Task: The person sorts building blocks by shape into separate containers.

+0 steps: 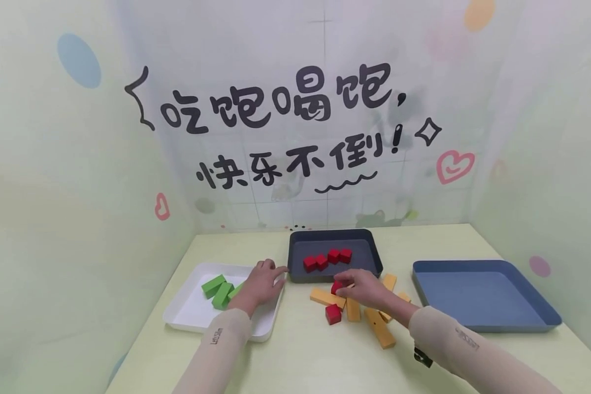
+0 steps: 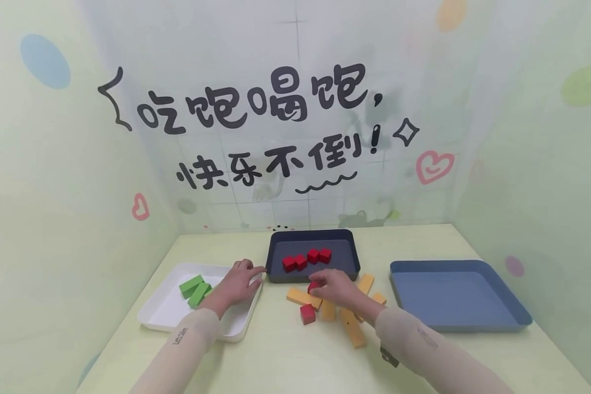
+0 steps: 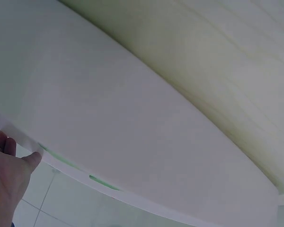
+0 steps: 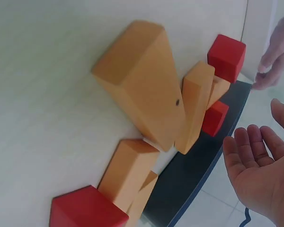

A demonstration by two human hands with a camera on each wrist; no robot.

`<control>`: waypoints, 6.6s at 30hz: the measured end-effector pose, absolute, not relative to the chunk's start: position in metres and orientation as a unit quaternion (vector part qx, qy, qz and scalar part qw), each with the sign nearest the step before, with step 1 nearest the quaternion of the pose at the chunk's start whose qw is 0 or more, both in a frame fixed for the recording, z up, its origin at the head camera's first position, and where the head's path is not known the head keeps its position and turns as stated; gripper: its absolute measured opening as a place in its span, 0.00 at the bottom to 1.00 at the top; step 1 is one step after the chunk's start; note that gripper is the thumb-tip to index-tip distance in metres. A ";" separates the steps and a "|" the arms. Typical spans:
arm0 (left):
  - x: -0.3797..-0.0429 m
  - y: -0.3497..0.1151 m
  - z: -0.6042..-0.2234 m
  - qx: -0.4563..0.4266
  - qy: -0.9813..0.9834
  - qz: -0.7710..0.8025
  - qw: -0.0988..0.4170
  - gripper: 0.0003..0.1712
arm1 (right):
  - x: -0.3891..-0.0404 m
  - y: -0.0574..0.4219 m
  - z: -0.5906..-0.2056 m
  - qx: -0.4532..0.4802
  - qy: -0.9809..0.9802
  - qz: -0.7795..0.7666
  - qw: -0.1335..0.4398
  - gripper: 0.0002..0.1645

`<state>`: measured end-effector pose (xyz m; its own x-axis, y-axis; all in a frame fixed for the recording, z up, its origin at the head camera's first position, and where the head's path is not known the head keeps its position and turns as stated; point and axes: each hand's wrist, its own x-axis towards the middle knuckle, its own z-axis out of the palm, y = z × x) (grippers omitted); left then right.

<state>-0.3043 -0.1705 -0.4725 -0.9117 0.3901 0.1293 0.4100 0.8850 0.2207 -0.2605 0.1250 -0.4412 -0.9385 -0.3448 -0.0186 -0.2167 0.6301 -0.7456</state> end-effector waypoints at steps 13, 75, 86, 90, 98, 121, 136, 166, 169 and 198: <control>-0.299 -0.172 -0.472 -0.210 -0.968 -0.131 0.047 0.21 | -0.246 0.124 -0.460 -0.183 0.899 -0.382 0.112 0.25; -0.305 -0.175 -0.476 -0.229 -0.962 -0.130 0.068 0.21 | -0.236 0.105 -0.438 -0.237 0.900 -0.352 0.096 0.20; -0.305 -0.172 -0.471 -0.222 -0.966 -0.125 0.048 0.22 | -0.251 0.111 -0.429 -0.217 0.912 -0.345 0.053 0.18; -0.304 -0.172 -0.473 -0.222 -0.966 -0.127 0.048 0.22 | -0.259 0.114 -0.426 -0.204 0.912 -0.352 0.043 0.17; -0.302 -0.174 -0.475 -0.224 -0.964 -0.129 0.062 0.20 | -0.275 0.125 -0.423 -0.166 0.912 -0.375 0.017 0.19; -0.299 -0.176 -0.479 -0.235 -0.961 -0.122 0.074 0.21 | -0.312 0.151 -0.418 -0.084 0.922 -0.377 -0.022 0.23; -0.305 -0.176 -0.481 -0.218 -0.967 -0.115 0.059 0.22 | -0.343 0.166 -0.427 0.016 0.923 -0.380 -0.055 0.23; -0.302 -0.172 -0.471 -0.218 -0.968 -0.106 0.058 0.21 | -0.344 0.161 -0.446 -0.028 0.947 -0.314 -0.062 0.26; -0.301 -0.171 -0.471 -0.216 -0.968 -0.111 0.057 0.21 | -0.342 0.164 -0.445 -0.031 0.946 -0.317 -0.065 0.25; -0.301 -0.173 -0.472 -0.217 -0.969 -0.107 0.053 0.22 | -0.286 0.139 -0.446 0.012 0.894 -0.447 -0.019 0.24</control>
